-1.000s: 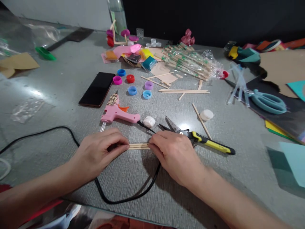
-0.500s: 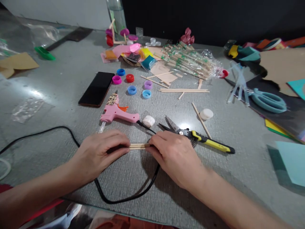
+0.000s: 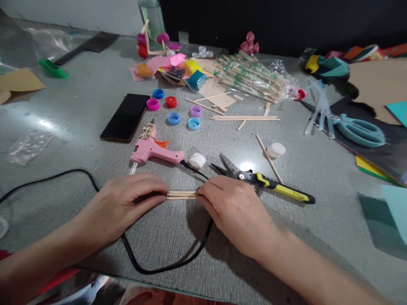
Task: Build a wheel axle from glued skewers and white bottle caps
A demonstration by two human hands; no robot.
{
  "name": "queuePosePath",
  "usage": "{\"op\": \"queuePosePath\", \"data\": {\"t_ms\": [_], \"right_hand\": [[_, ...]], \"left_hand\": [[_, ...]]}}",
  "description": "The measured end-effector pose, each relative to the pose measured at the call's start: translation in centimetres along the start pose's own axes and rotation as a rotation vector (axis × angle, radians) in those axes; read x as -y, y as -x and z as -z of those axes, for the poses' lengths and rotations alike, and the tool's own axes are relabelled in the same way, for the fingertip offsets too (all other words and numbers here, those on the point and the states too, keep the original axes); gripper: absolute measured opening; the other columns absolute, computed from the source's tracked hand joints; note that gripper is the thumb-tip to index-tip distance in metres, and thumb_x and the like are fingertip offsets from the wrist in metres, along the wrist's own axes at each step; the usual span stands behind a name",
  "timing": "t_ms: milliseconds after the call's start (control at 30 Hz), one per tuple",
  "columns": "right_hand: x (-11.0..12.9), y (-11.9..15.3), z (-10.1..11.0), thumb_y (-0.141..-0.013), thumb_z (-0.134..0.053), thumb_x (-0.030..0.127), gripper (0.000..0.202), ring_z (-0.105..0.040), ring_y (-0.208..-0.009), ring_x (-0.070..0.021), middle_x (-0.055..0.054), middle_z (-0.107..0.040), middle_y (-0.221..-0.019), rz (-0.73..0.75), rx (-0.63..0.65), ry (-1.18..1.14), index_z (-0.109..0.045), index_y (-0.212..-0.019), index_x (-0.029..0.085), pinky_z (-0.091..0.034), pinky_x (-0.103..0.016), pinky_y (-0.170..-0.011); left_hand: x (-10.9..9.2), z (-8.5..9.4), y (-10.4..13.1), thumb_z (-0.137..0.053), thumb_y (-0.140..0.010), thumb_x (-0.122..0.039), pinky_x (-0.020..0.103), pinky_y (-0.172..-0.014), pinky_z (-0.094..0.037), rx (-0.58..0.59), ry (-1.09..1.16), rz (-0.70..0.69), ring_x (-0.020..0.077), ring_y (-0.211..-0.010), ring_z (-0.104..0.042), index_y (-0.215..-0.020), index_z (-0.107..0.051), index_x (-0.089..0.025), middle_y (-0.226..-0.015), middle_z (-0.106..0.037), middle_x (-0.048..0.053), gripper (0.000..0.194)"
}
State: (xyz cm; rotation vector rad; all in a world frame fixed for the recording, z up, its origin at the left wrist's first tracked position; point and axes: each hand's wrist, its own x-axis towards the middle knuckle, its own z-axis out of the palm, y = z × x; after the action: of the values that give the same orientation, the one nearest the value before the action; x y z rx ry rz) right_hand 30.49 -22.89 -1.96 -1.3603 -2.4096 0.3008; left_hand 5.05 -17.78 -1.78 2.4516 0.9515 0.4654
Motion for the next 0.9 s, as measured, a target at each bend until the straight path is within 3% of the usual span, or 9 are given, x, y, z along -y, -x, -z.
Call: {"op": "queuePosePath", "data": {"t_ms": [200,400,667,900], "right_hand": [[0.0,0.0,-0.1,-0.100,-0.057,0.020,0.018,-0.058,-0.068,-0.0181,-0.002,-0.062,-0.077,0.004,-0.004,0.016,-0.067,-0.086,0.015,-0.039,-0.033,-0.063],[0.0,0.0,-0.2,-0.100,-0.058,0.019,0.017,-0.057,-0.069,-0.0182,-0.001,-0.062,-0.076,0.007,-0.005,0.029,-0.065,-0.085,0.016,-0.038,-0.033,-0.063],[0.0,-0.1,0.0,-0.099,-0.057,0.017,0.019,-0.056,-0.066,-0.0173,-0.001,-0.060,-0.075,0.021,-0.009,0.026,-0.064,-0.082,0.016,-0.038,-0.032,-0.062],[0.1,-0.1,0.0,-0.099,-0.055,0.014,0.021,-0.057,-0.065,-0.0182,-0.003,-0.060,-0.073,0.048,-0.002,0.051,-0.064,-0.079,0.015,-0.038,-0.032,-0.059]], "left_hand": [[-0.2,-0.2,-0.2,-0.060,-0.098,-0.018,0.031,-0.077,-0.051,0.014,0.012,-0.024,0.0179,-0.083,-0.067,-0.094,-0.070,-0.016,-0.090,-0.070,0.002,0.011],[-0.1,-0.2,-0.2,-0.067,-0.094,-0.019,0.031,-0.077,-0.051,-0.012,-0.022,-0.087,0.0187,-0.089,-0.066,-0.099,-0.069,-0.015,-0.103,-0.067,0.005,0.007],[0.2,-0.9,-0.2,-0.048,-0.103,-0.019,0.032,-0.074,-0.052,-0.065,-0.091,-0.248,0.0196,-0.083,-0.067,-0.094,-0.069,-0.009,-0.095,-0.071,0.009,0.025],[0.1,-1.1,-0.3,-0.049,-0.102,-0.016,0.032,-0.071,-0.052,-0.081,-0.061,-0.238,0.0196,-0.081,-0.066,-0.091,-0.070,-0.008,-0.094,-0.071,0.010,0.025]]}}
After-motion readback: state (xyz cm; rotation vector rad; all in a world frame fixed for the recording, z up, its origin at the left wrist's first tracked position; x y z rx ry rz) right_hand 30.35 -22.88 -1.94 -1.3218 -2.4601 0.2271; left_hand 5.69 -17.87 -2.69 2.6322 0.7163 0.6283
